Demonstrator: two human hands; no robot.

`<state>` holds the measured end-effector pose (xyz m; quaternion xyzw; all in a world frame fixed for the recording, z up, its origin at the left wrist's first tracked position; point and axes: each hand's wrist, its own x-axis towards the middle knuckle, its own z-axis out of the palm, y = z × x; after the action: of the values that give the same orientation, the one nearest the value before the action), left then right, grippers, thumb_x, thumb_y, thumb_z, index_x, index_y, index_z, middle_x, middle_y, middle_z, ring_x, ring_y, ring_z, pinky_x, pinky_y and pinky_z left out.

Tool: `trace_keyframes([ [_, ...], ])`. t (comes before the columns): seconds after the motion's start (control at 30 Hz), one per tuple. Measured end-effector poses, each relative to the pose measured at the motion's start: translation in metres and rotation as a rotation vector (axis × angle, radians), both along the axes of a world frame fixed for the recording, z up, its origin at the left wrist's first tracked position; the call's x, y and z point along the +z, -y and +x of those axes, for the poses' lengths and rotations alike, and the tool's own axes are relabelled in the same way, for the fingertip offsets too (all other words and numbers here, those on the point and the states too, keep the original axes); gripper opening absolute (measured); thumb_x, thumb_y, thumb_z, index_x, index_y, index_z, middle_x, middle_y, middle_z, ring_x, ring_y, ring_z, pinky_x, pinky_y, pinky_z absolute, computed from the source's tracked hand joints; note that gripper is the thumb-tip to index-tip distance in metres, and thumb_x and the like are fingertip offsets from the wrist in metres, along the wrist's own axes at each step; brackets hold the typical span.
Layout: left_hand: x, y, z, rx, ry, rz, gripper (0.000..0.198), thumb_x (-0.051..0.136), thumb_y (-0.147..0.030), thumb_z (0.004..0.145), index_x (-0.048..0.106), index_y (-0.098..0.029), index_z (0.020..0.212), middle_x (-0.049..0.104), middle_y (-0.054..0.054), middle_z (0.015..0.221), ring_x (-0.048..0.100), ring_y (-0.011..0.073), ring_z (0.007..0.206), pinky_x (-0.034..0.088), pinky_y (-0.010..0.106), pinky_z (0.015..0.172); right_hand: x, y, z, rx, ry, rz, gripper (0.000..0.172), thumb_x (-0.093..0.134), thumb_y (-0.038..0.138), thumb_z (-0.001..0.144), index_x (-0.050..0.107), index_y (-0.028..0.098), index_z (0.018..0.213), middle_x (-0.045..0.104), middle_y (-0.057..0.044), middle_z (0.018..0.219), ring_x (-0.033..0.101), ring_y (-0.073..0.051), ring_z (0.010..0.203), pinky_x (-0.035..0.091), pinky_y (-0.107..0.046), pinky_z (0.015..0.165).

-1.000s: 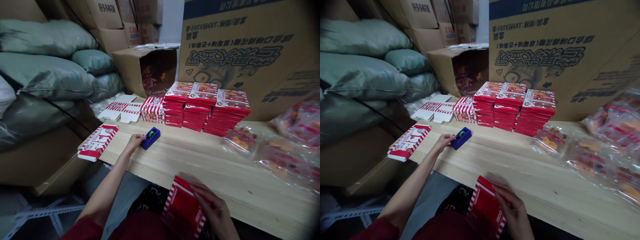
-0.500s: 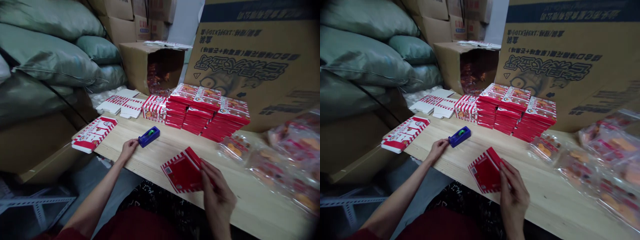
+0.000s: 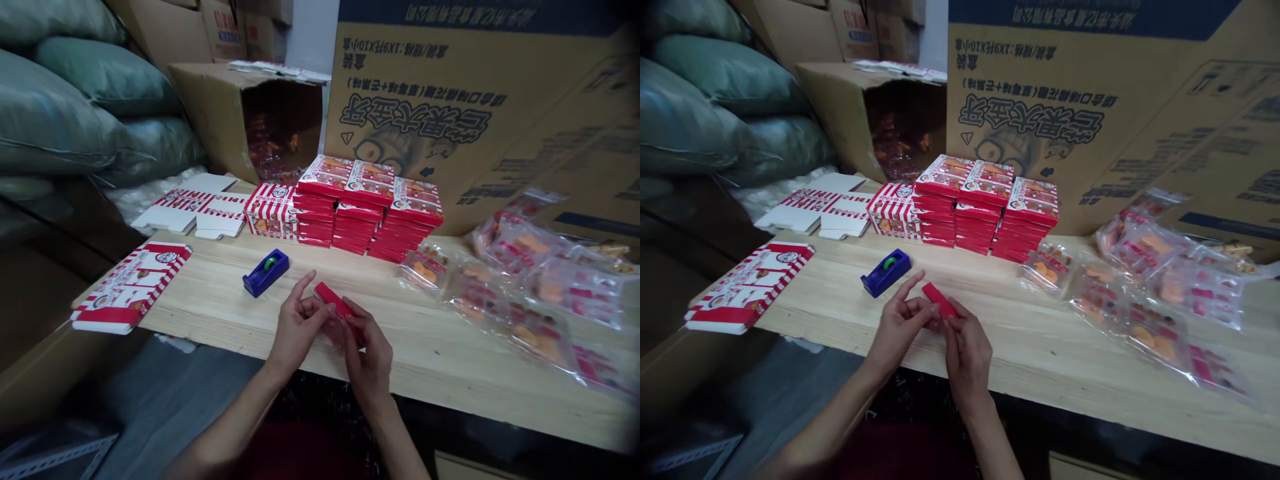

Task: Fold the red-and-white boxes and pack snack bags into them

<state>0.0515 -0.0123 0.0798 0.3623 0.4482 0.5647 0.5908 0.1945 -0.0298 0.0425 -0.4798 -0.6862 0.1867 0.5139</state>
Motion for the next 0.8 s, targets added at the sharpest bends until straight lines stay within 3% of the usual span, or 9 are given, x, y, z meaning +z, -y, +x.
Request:
trace_keyframes([
  [0.07, -0.01, -0.008, 0.003, -0.014, 0.044, -0.05, 0.098, 0.088, -0.041, 0.073, 0.038, -0.018, 0.154, 0.073, -0.001, 0.071, 0.07, 0.0167, 0.063, 0.058, 0.028, 0.067, 0.002, -0.001, 0.003, 0.031, 0.034, 0.018, 0.028, 0.052, 0.019, 0.103, 0.063, 0.029, 0.127, 0.068, -0.01, 0.136, 0.068, -0.025, 0.121, 0.062, -0.046, 0.098],
  [0.17, -0.018, -0.016, -0.001, -0.06, 0.06, -0.058, 0.092, 0.089, -0.044, 0.071, 0.045, -0.019, 0.148, 0.075, 0.001, 0.074, 0.073, 0.0191, 0.067, 0.06, 0.031, 0.071, 0.007, -0.005, 0.012, 0.122, 0.146, 0.038, 0.044, 0.049, 0.016, 0.104, 0.057, 0.032, 0.144, 0.063, -0.01, 0.143, 0.062, -0.027, 0.131, 0.057, -0.048, 0.107],
  [0.3, -0.02, -0.026, -0.014, -0.192, -0.053, -0.036, 0.078, 0.085, -0.047, 0.076, 0.054, -0.02, 0.143, 0.074, 0.0, 0.07, 0.07, 0.0169, 0.058, 0.056, 0.026, 0.06, 0.016, -0.011, 0.019, 0.091, 0.273, 0.113, 0.048, 0.051, 0.014, 0.102, 0.059, 0.034, 0.144, 0.067, -0.01, 0.137, 0.065, -0.029, 0.125, 0.047, -0.06, 0.114],
  [0.4, -0.025, -0.036, -0.029, -0.243, -0.268, 0.053, 0.063, 0.082, -0.048, 0.08, 0.062, -0.019, 0.133, 0.06, -0.007, 0.051, 0.054, 0.0123, 0.041, 0.041, 0.02, 0.044, 0.028, -0.014, 0.018, 0.084, 0.249, 0.15, 0.044, 0.051, 0.014, 0.101, 0.064, 0.033, 0.139, 0.071, -0.011, 0.126, 0.07, -0.027, 0.114, 0.06, -0.05, 0.1],
  [0.47, -0.031, -0.042, -0.036, -0.258, -0.441, 0.162, 0.052, 0.08, -0.047, 0.082, 0.066, -0.02, 0.124, 0.055, -0.008, 0.049, 0.049, 0.0114, 0.04, 0.036, 0.02, 0.043, 0.033, -0.015, 0.015, 0.127, 0.246, 0.125, 0.041, 0.051, 0.017, 0.101, 0.064, 0.033, 0.137, 0.072, -0.01, 0.119, 0.074, -0.025, 0.104, 0.066, -0.039, 0.084],
  [0.63, -0.041, -0.036, -0.05, -0.32, -0.758, 0.35, 0.05, 0.073, -0.047, 0.089, 0.062, -0.028, 0.134, 0.069, -0.003, 0.066, 0.065, 0.0182, 0.06, 0.051, 0.027, 0.062, 0.025, -0.015, 0.015, 0.089, 0.438, 0.159, 0.051, 0.055, 0.019, 0.098, 0.054, 0.028, 0.148, 0.075, -0.012, 0.107, 0.076, -0.027, 0.085, 0.066, -0.036, 0.064],
  [0.7, -0.038, -0.028, -0.074, -0.271, -0.833, 0.377, 0.048, 0.065, -0.048, 0.093, 0.058, -0.035, 0.139, 0.076, -0.001, 0.084, 0.072, 0.0222, 0.077, 0.057, 0.032, 0.075, 0.03, -0.013, 0.027, 0.06, 0.48, 0.226, 0.054, 0.051, 0.012, 0.096, 0.055, 0.027, 0.147, 0.076, -0.012, 0.111, 0.076, -0.028, 0.09, 0.067, -0.038, 0.069],
  [0.73, -0.034, -0.025, -0.093, -0.18, -0.883, 0.387, 0.045, 0.063, -0.049, 0.094, 0.059, -0.039, 0.138, 0.079, 0.0, 0.099, 0.074, 0.0249, 0.091, 0.058, 0.036, 0.082, 0.038, -0.011, 0.036, 0.045, 0.479, 0.265, 0.054, 0.049, 0.009, 0.096, 0.055, 0.028, 0.146, 0.076, -0.011, 0.115, 0.076, -0.028, 0.096, 0.066, -0.04, 0.077],
  [0.8, -0.02, -0.022, -0.143, 0.192, -1.012, 0.403, 0.04, 0.062, -0.056, 0.091, 0.062, -0.046, 0.13, 0.073, -0.004, 0.127, 0.068, 0.0317, 0.119, 0.059, 0.044, 0.09, 0.065, -0.01, 0.059, -0.014, 0.449, 0.338, 0.053, 0.05, 0.008, 0.096, 0.055, 0.029, 0.144, 0.075, -0.009, 0.121, 0.073, -0.027, 0.109, 0.06, -0.047, 0.098],
])
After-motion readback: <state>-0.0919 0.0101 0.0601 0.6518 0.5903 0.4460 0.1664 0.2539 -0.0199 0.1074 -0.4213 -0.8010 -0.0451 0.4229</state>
